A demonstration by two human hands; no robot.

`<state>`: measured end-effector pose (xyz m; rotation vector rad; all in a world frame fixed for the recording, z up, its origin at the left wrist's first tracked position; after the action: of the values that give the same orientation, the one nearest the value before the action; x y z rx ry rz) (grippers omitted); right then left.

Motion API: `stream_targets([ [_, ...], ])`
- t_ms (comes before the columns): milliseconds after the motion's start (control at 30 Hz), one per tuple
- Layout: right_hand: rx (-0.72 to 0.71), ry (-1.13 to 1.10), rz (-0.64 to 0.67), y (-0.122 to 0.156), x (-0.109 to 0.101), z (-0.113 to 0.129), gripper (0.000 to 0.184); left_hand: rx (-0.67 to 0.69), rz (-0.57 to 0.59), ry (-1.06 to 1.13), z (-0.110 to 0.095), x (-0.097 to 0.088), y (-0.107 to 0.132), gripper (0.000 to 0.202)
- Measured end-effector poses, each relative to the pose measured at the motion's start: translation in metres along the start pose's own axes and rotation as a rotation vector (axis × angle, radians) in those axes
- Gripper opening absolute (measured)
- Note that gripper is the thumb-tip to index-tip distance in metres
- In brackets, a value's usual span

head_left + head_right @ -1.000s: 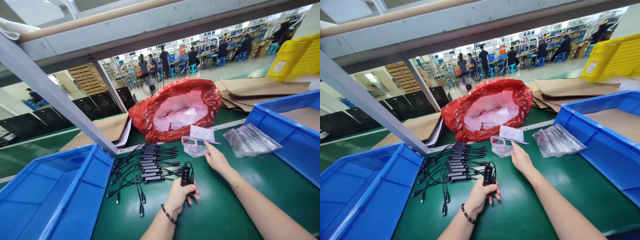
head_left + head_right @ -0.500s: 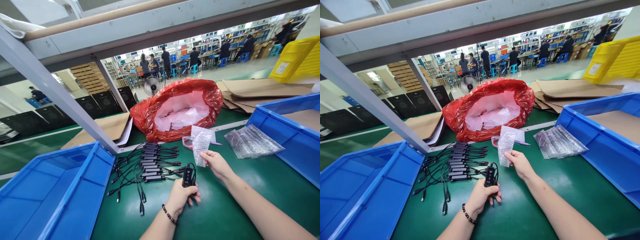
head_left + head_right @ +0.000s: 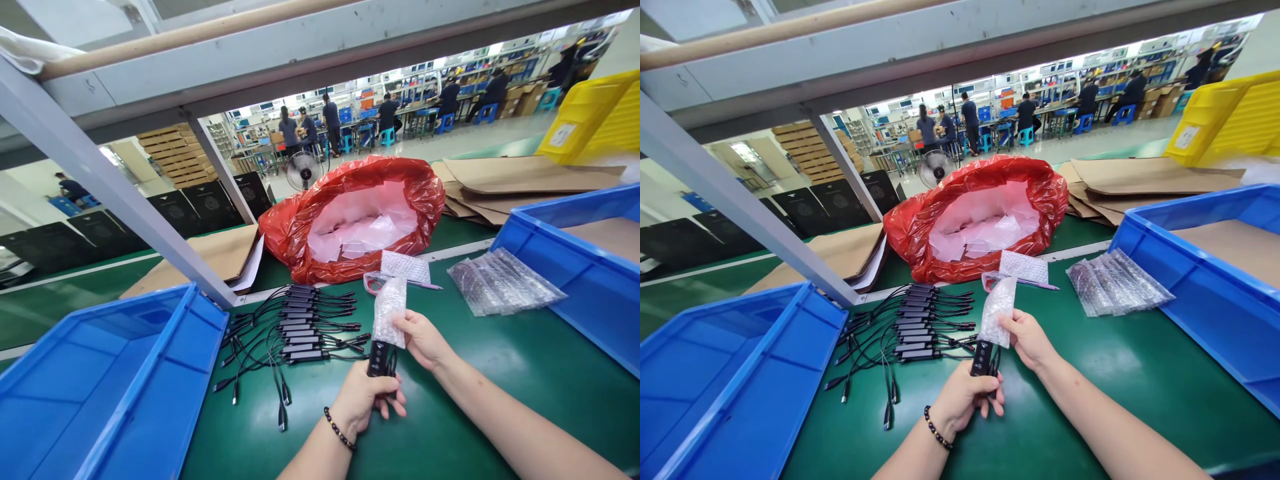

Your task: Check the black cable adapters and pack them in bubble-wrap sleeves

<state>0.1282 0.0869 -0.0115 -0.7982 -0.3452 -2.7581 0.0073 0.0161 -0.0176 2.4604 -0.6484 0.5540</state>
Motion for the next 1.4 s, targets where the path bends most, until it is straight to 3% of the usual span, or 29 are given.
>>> stream_targets([
  [167,-0.010,0.150,0.132,0.004,0.003,0.000,0.034,0.050,-0.069,0.031,-0.005,-0.006,0.001,0.026],
  [267,-0.020,0.204,0.225,0.008,0.007,0.003,0.045,0.029,-0.053,-0.048,-0.005,-0.005,0.001,0.030],
  [367,0.013,0.152,0.228,0.010,0.008,0.005,0.052,-0.004,-0.018,-0.086,-0.002,-0.003,0.001,0.033],
  [533,0.106,0.193,0.341,0.010,0.012,0.002,0.046,0.053,-0.020,-0.049,-0.001,-0.001,0.001,0.052],
  [600,0.106,0.220,0.362,0.010,0.013,0.000,0.044,0.079,-0.048,-0.027,-0.003,-0.002,0.000,0.049],
  [667,0.042,0.245,0.332,0.011,0.014,-0.002,0.046,0.102,-0.085,-0.002,-0.005,-0.004,-0.001,0.042],
  [733,-0.094,0.320,0.302,0.014,0.017,-0.003,0.061,0.145,-0.135,0.034,-0.008,-0.007,-0.001,0.035],
  [800,-0.252,0.507,0.300,0.020,0.022,-0.008,0.088,0.225,-0.196,0.099,-0.012,-0.011,-0.001,0.030],
  [867,-0.379,0.795,0.345,0.027,0.028,-0.016,0.105,0.283,-0.236,0.186,-0.014,-0.013,0.000,0.026],
  [933,-0.494,1.068,0.394,0.033,0.034,-0.025,0.096,0.307,-0.256,0.260,-0.013,-0.013,0.001,0.023],
  [1000,-0.597,1.232,0.399,0.036,0.036,-0.030,0.076,0.325,-0.247,0.290,-0.011,-0.011,0.001,0.020],
  [1067,-0.684,1.304,0.359,0.037,0.035,-0.029,0.064,0.342,-0.190,0.282,-0.011,-0.008,0.002,0.020],
  [1167,-0.767,1.332,0.321,0.037,0.032,-0.021,0.063,0.366,-0.082,0.271,-0.017,-0.008,0.005,0.034],
  [1267,-0.744,1.330,0.376,0.039,0.031,-0.014,0.062,0.471,-0.113,0.330,-0.030,-0.019,0.010,0.042],
  [1400,-0.642,1.274,0.537,0.040,0.031,-0.017,0.063,0.512,-0.229,0.453,-0.037,-0.032,0.011,0.034],
])
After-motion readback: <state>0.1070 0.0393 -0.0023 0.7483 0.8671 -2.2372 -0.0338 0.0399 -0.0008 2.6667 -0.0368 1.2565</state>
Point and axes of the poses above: each hand's wrist, its own y-axis away from the middle knuckle, its own x-axis out of the palm, z = x × y, the point moved 3 cm from there along -y, towards the middle knuckle, and after that the axes turned 9 degrees about z, right-handed, at the moved point
